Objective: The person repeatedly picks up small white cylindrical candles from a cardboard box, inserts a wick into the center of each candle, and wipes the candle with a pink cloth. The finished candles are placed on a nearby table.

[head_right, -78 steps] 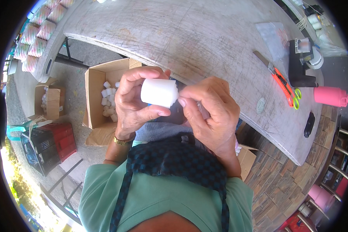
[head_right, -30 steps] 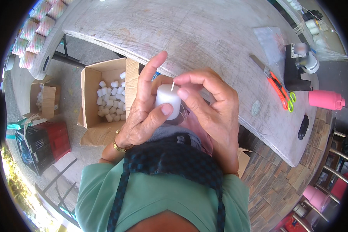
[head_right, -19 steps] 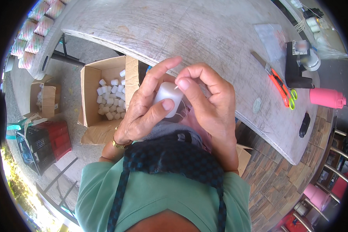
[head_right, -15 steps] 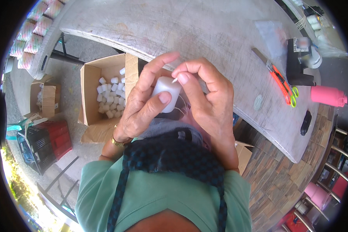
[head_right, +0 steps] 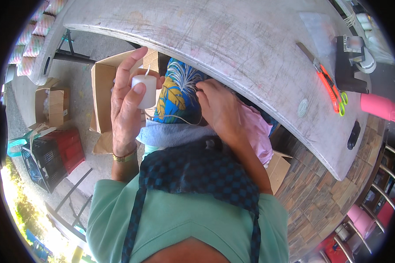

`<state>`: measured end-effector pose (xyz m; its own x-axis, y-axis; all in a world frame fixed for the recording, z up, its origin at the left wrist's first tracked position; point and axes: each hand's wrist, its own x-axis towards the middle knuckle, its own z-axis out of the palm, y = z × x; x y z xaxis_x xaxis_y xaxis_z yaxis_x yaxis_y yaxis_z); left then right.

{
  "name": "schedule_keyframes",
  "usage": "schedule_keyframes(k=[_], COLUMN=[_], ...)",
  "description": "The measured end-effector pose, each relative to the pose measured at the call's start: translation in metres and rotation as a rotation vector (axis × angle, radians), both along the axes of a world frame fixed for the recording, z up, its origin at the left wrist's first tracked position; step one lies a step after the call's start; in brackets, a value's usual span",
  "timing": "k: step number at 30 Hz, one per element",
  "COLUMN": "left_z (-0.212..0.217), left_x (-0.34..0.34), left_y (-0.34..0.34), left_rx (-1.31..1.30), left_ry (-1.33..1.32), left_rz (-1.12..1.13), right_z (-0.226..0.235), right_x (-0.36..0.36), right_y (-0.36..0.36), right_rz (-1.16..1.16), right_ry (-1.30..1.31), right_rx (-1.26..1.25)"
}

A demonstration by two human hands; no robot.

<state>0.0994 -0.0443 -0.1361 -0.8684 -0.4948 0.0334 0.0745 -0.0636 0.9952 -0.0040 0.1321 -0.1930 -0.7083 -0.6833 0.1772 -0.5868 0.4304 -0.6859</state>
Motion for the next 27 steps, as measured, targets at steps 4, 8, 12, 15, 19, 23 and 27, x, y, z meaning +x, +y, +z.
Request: schedule_keyframes(k=[4, 8, 12, 15, 19, 23, 27], left_z=[0.003, 0.003, -0.001, -0.003, -0.001, 0.000, -0.002], left_x=[0.004, 0.004, 0.001, -0.001, 0.001, 0.004, -0.005], left_y=[0.002, 0.003, 0.004, 0.007, 0.006, 0.006, 0.014], left_rx=[0.009, 0.006, 0.002, 0.040, 0.011, -0.061, -0.113], left_ry=[-0.059, -0.086, -0.077, -0.067, -0.024, 0.042, 0.200], left_rz=[0.010, 0.026, 0.013, -0.005, -0.037, -0.175, -0.200], right_z=[-0.044, -0.052, -0.056, -0.043, 0.019, 0.061, 0.082], right_x=[-0.007, -0.004, 0.002, 0.003, 0.006, 0.006, 0.008], right_y=[-0.009, -0.011, -0.014, -0.013, -0.014, -0.007, -0.007], right_rz=[-0.104, -0.069, -0.117, -0.081, -0.072, 0.046, 0.008], right_ry=[-0.162, -0.046, -0.017, -0.282, -1.180, -1.424, -1.314], right_rx=[0.119, 0.010, -0.100, -0.199, -0.579, -0.744, -0.664])
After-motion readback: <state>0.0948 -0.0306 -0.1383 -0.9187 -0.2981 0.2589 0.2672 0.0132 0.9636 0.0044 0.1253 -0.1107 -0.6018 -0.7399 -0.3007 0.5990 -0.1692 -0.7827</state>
